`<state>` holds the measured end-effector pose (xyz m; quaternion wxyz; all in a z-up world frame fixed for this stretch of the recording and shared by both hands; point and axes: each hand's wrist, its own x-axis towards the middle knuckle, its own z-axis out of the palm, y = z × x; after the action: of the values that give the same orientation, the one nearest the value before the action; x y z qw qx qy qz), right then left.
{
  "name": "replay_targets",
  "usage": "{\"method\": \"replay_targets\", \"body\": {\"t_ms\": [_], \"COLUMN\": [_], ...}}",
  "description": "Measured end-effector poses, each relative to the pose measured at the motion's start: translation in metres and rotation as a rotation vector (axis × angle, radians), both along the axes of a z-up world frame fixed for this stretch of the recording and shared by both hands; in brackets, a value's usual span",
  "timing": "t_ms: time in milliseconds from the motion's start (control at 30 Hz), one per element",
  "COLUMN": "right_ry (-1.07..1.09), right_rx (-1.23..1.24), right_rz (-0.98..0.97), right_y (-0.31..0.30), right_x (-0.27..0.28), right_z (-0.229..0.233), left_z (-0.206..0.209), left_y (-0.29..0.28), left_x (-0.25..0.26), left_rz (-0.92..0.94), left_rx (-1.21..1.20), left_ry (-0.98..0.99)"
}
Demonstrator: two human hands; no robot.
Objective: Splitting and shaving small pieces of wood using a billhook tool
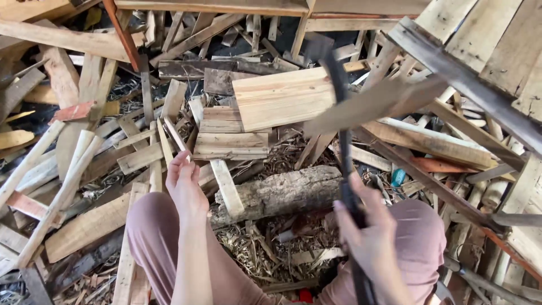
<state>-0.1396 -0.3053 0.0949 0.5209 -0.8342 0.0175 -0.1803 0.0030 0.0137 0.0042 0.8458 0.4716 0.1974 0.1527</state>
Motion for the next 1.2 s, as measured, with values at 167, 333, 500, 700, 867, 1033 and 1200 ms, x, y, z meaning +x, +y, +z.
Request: {"method": "replay_targets", "body": {"t_ms": [167, 333, 500, 700, 867, 1033, 1200], "right_ry": [0.450, 0.633, 0.130, 0.517, 0.436, 0.635, 0.637], "right_rx": [0.036, 0.113, 0.197, 0.014, 0.053, 0.040, -0.129], "right_rz": [0.008, 0.024, -0.032, 0.052, 0.090, 0.039, 0.101], "right_y": [0.014, 0.024, 0.019, 0.030, 0.041, 0.041, 0.038], "right_x": [-0.005, 0.012, -0.010, -0.011, -0.030, -0.013, -0.020], "right_z": [-0.126, -0.047, 0.026, -0.140, -0.147, -0.105, -0.158], "left_z": [0.001, 0.008, 0.014, 0.002, 0.001, 0.017, 0.043], "left_y": [-0.005, -0.011, -0.014, -0.025, -0.034, -0.051, -0.109], "left_x": [0.000, 0.008, -0.001, 0.008, -0.010, 0.000, -0.001], "left_rz": [-0.035, -0.034, -0.037, -0.042, -0.099, -0.225, -0.534], "left_rx": [-0.002, 0.003, 0.017, 0.034, 0.102, 0.287, 0.762], "left_ry": [-0.002, 0.008, -0.005, -0.001, 0.058, -0.151, -0.243]}}
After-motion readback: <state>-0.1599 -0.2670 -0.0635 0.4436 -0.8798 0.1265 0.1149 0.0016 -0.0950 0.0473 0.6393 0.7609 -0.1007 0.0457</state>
